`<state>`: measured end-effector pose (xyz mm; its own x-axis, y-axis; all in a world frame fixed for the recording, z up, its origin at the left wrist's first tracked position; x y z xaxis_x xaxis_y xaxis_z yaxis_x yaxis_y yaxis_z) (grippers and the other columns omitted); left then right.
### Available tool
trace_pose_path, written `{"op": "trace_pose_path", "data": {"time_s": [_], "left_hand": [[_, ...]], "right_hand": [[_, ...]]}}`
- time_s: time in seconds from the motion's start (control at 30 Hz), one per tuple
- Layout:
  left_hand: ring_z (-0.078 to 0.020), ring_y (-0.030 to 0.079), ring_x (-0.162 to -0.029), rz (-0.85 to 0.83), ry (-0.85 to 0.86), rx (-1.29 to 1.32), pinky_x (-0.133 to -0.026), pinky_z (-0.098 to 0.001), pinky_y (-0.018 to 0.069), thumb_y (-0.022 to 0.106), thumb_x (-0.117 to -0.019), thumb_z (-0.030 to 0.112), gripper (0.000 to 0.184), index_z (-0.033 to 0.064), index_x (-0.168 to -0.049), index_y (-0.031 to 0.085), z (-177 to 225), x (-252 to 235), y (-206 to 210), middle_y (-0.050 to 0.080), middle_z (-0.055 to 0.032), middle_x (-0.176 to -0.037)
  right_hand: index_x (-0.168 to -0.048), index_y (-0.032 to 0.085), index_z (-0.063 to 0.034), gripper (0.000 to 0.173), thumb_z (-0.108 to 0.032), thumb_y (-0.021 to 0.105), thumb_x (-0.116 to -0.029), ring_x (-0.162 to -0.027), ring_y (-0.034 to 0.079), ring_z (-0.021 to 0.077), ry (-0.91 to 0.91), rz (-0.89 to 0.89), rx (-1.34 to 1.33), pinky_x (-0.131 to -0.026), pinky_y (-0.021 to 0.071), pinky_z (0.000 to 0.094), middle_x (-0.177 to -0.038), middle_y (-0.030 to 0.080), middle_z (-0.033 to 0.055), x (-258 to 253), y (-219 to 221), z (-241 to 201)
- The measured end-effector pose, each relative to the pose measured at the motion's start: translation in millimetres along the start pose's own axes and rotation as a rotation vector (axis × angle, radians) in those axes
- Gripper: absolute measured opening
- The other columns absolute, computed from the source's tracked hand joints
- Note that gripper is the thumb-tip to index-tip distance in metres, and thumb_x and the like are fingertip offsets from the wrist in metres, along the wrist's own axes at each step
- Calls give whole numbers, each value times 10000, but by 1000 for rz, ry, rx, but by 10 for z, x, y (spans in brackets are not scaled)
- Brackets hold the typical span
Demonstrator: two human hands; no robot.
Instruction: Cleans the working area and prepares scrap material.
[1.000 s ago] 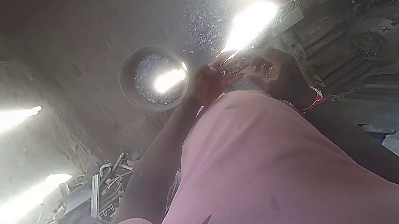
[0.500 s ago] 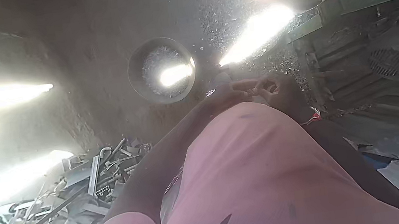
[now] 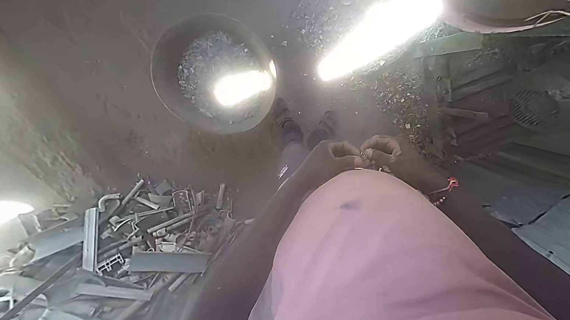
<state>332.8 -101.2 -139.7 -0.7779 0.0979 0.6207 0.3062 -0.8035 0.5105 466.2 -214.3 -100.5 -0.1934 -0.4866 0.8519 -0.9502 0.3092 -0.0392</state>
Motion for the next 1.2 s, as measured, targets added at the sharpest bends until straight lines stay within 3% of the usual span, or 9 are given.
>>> {"op": "trace_pose_path", "data": {"time_s": [0.13, 0.4, 0.53, 0.63, 0.73, 0.83, 1.0, 1.1, 1.2], "left_hand": [[-63, 670, -888, 106, 49, 29, -828, -260, 570, 751, -920, 129, 121, 51, -1013, 746, -72, 157, -235, 710, -11, -990], [-99, 653, -710, 376, -20, -267, -707, -330, 569, 834, -875, 234, 236, 100, -960, 660, 98, 242, -562, 689, -10, -823], [-90, 580, -635, 345, -13, -387, -644, -318, 513, 832, -849, 291, 274, 95, -922, 655, 149, 226, -563, 624, 11, -726], [-106, 648, -782, 266, 21, -398, -764, -324, 562, 781, -907, 292, 269, 87, -1058, 693, 151, 249, -584, 687, -27, -937], [-150, 696, -988, 277, 76, -270, -916, -367, 576, 495, -1019, 78, 240, 48, -1178, 674, -15, 300, -737, 696, -81, -1146], [-149, 721, -1082, 312, 121, -199, -981, -363, 591, 351, -1035, 27, 382, 45, -1281, 643, -118, 406, -869, 712, -81, -1235], [-133, 711, -1104, 386, 285, -375, -996, -369, 577, 497, -1066, 69, 399, 117, -1456, 568, 86, 581, -686, 694, -68, -1307], [-80, 695, -1121, 385, 515, -566, -1014, -324, 567, 647, -1013, 136, 386, 112, -1398, 630, 311, 582, -376, 702, -26, -1310], [-108, 700, -1112, 395, 685, -757, -995, -327, 568, 725, -955, 139, 291, 76, -1239, 723, 495, 470, -22, 728, -46, -1252]], "right_hand": [[-1087, 690, -34, 148, -63, 557, -1030, -757, 677, 77, 64, -74, -1, -692, 580, 236, -926, 711, 37, -233, 322, -157], [-1294, 671, -54, 377, -3, 485, -970, -949, 698, 153, -33, -133, -25, -838, 597, 310, -1200, 695, 89, -377, 520, -382], [-1150, 663, -45, 177, -142, 593, -1020, -884, 698, 138, -25, -138, -39, -825, 606, 306, -1014, 696, 63, -401, 559, -389], [-1107, 644, -15, 160, -82, 505, -1065, -756, 650, 90, 82, -62, -129, -698, 563, 238, -885, 662, 34, -446, 584, -261], [-1298, 588, -11, 319, -57, 352, -1088, -746, 660, 94, 130, -75, -238, -661, 563, 234, -932, 680, 39, -455, 554, -150], [-1255, 584, -11, 424, -72, 220, -1046, -762, 658, 86, 71, -101, -313, -671, 555, 232, -913, 669, 14, -439, 499, -97], [-1332, 563, -46, 466, -105, 179, -1075, -858, 691, 122, 39, -161, -419, -713, 564, 260, -1040, 705, 63, -421, 482, -103], [-1349, 557, -62, 445, -139, 213, -1077, -936, 701, 130, 55, -272, -440, -738, 568, 254, -1135, 705, 76, -376, 462, -145], [-1256, 592, -65, 329, -169, 310, -1123, -832, 701, 133, 76, -275, -492, -736, 597, 277, -999, 707, 58, -312, 366, -175]]}}
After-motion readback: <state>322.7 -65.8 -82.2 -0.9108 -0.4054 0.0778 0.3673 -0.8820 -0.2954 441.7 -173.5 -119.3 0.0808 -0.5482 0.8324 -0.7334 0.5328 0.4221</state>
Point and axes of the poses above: each hand's wrist, its own x-axis away from the middle knuckle, its own y-axis out of the palm, z = x × y, the point moved 5 cm from there along -x, towards the middle knuckle
